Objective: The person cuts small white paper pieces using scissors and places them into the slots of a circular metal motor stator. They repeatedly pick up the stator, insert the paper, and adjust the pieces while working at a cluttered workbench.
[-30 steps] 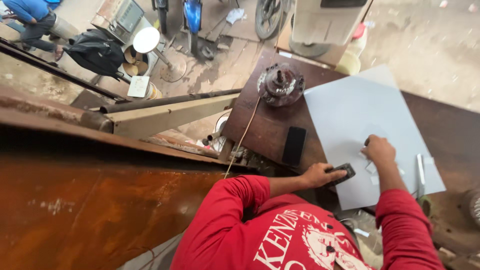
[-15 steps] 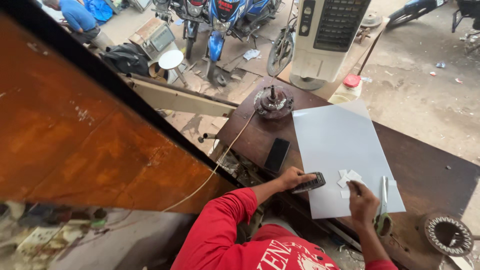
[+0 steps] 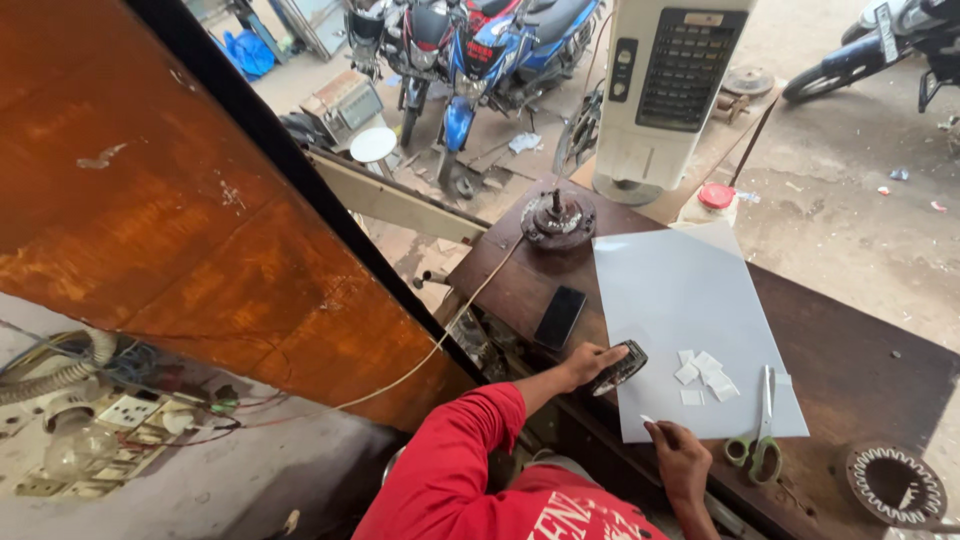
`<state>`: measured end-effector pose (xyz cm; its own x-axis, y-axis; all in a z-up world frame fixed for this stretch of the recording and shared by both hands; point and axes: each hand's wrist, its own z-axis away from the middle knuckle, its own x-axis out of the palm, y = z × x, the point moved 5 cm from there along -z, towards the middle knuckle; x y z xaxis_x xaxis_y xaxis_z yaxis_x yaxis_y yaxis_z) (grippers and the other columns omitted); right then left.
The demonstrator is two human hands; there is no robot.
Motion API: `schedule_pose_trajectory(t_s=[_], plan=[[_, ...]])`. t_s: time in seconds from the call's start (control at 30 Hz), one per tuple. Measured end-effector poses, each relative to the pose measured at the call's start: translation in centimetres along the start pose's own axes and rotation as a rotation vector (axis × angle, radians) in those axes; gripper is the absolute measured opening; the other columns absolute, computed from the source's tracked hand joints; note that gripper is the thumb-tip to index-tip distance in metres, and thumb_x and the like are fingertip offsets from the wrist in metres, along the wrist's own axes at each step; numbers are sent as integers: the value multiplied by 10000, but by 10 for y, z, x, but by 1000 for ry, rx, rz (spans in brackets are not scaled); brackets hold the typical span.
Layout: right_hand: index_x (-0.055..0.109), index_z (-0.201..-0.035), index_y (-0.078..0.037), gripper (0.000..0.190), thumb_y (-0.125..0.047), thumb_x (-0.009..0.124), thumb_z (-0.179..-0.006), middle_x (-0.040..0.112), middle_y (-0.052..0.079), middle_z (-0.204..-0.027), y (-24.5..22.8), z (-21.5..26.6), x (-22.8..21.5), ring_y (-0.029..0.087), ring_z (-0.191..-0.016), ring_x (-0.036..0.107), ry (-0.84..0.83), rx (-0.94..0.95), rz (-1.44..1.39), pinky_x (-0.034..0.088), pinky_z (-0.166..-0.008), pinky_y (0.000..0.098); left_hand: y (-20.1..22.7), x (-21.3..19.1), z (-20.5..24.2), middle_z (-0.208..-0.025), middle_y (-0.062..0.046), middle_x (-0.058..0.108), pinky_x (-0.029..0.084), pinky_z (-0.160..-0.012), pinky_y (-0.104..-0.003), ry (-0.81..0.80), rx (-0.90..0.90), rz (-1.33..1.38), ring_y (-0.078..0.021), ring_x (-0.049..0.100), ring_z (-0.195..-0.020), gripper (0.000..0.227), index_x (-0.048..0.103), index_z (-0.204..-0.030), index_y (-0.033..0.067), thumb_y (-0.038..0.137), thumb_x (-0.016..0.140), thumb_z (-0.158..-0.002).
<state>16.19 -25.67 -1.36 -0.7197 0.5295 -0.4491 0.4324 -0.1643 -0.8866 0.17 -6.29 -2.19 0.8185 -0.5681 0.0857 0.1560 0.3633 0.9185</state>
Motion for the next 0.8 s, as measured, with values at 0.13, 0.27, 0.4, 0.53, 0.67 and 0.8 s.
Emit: schedule_pose_trajectory(t_s=[0.13,0.27,0.4,0.53,0.67,0.8], plan=[[803,-1016,-25,216,-183,815,-869,752,108,-1106,4,2,-5,219,-731,710,-12,32,52,556,-712,324,-4,4,1,-797,-90,741,560,-593,-270,1,19,-33,-134,696,-654,596,764,-896,-46,547,715,-945],[767,-1101,-24,238,-184,777,-926,780,111,-906,9,-10,-10,171,-786,749,1,130,-142,570,-717,304,-2,-4,-3,-786,-86,742,561,-588,-265,7,11,-61,-129,696,-645,593,772,-878,-25,562,709,-936],[771,-1167,-31,266,-158,765,-934,758,125,-899,9,-15,-19,169,-732,717,-13,52,75,556,-698,308,-12,0,-4,-766,-76,730,562,-559,-273,-10,-8,-14,-136,688,-626,581,758,-867,-17,560,719,-931],[734,-1210,-46,344,-180,772,-895,746,101,-881,-3,-20,-17,146,-737,708,34,59,57,550,-696,288,-8,-4,-9,-725,-83,715,543,-532,-271,-11,35,-21,-129,670,-591,587,759,-848,-30,547,725,-943],[799,-1089,-37,223,-169,797,-910,743,116,-873,-27,-23,-6,179,-719,687,53,79,158,537,-697,306,-13,-4,-11,-712,-80,705,539,-544,-266,-37,25,-29,-122,663,-585,574,758,-858,-27,537,722,-955],[792,-1110,-3,224,-126,784,-923,767,132,-901,-45,-31,13,193,-793,732,109,217,19,549,-704,297,-15,-5,-10,-735,-71,716,547,-564,-290,-29,26,-27,-127,667,-616,565,762,-890,-28,532,724,-962]])
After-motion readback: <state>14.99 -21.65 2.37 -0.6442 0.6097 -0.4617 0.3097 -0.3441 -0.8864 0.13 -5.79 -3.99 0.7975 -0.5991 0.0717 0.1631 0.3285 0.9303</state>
